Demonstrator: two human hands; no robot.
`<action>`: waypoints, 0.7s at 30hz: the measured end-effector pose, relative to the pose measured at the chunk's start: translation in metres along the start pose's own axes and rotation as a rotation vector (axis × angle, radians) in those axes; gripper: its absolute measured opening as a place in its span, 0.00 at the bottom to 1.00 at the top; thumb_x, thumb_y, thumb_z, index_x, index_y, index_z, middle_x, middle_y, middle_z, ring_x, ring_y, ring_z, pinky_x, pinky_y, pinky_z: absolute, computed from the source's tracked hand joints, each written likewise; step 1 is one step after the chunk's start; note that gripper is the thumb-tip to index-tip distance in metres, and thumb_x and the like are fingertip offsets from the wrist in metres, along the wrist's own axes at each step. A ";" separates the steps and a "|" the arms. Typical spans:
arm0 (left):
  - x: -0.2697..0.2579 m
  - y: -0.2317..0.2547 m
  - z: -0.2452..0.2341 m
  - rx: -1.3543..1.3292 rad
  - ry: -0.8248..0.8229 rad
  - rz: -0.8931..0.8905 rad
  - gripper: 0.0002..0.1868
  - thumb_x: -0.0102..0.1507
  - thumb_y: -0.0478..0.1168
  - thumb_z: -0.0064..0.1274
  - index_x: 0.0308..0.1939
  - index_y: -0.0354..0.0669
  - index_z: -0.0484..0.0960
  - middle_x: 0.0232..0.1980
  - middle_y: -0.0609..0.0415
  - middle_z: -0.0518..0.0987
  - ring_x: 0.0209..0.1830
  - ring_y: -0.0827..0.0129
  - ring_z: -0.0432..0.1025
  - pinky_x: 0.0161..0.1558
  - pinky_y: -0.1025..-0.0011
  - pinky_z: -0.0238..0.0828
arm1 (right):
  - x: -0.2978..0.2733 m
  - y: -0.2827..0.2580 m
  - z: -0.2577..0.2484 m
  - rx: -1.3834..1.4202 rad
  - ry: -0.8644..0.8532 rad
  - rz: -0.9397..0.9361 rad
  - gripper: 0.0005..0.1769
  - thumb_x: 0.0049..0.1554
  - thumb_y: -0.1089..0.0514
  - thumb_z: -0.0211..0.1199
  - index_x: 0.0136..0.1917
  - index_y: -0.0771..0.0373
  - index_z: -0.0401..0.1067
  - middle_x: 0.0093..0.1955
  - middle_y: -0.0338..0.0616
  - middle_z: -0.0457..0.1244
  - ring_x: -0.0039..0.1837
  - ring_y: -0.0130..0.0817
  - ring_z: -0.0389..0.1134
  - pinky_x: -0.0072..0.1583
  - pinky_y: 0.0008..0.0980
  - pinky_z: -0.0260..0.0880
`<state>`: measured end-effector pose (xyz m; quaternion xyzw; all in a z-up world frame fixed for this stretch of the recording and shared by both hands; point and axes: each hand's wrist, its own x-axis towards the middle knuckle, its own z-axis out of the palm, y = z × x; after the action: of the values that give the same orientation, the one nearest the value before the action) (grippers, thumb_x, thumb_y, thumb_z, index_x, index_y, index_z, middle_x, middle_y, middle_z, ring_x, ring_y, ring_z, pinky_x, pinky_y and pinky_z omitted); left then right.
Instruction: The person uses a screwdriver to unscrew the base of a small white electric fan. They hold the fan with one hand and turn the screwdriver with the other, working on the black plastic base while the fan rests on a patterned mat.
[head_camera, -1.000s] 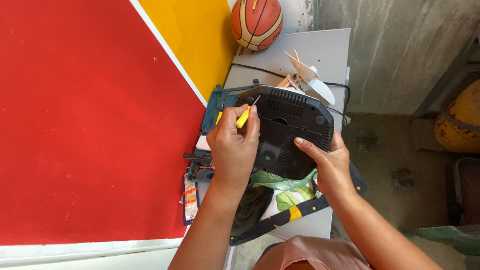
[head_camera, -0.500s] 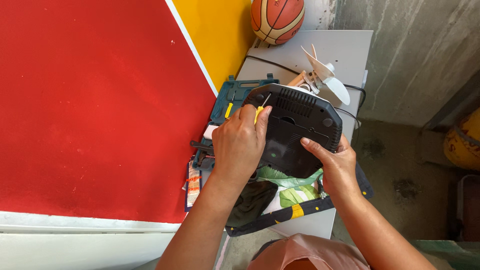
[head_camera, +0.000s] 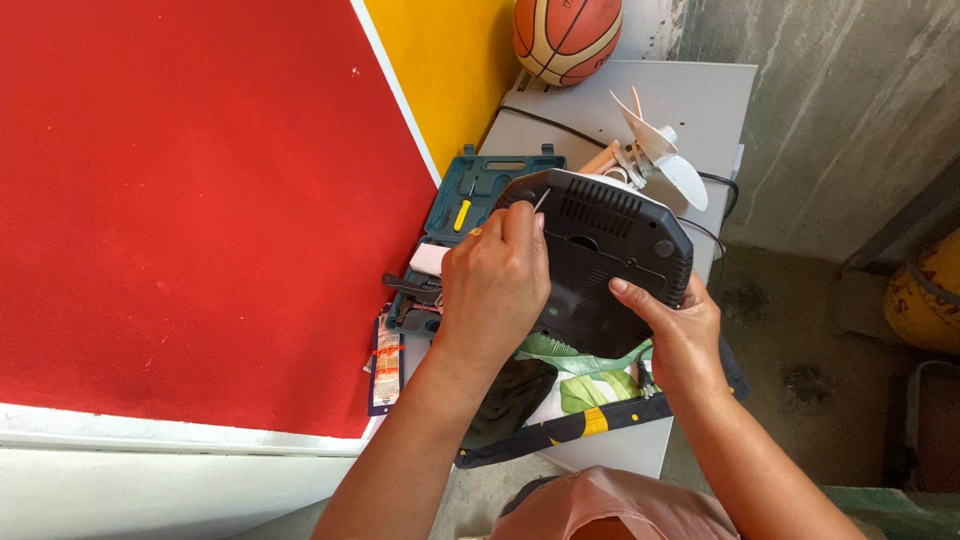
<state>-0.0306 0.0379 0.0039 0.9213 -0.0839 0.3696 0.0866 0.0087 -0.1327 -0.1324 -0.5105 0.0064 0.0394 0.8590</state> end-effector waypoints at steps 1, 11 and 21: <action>0.000 -0.001 0.000 -0.007 0.011 -0.009 0.10 0.70 0.35 0.53 0.35 0.38 0.72 0.30 0.47 0.77 0.26 0.56 0.75 0.29 0.63 0.71 | 0.000 0.000 0.000 0.008 0.003 -0.005 0.21 0.51 0.66 0.74 0.57 0.65 0.74 0.52 0.44 0.71 0.53 0.32 0.72 0.57 0.32 0.74; -0.008 -0.002 0.001 -0.047 0.050 -0.032 0.10 0.70 0.35 0.53 0.35 0.38 0.71 0.28 0.47 0.76 0.26 0.55 0.75 0.29 0.62 0.71 | -0.005 -0.004 0.007 -0.017 -0.002 -0.004 0.24 0.50 0.66 0.73 0.59 0.65 0.74 0.53 0.44 0.71 0.53 0.32 0.72 0.56 0.31 0.73; -0.003 -0.005 0.016 -0.065 0.137 -0.069 0.13 0.69 0.37 0.57 0.33 0.39 0.70 0.25 0.48 0.75 0.23 0.56 0.75 0.26 0.64 0.69 | 0.003 0.002 0.002 -0.017 0.017 0.004 0.21 0.52 0.66 0.72 0.58 0.64 0.73 0.53 0.45 0.70 0.54 0.33 0.72 0.57 0.33 0.74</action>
<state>-0.0214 0.0393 -0.0098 0.8930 -0.0581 0.4255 0.1344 0.0120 -0.1297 -0.1332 -0.5179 0.0146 0.0369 0.8545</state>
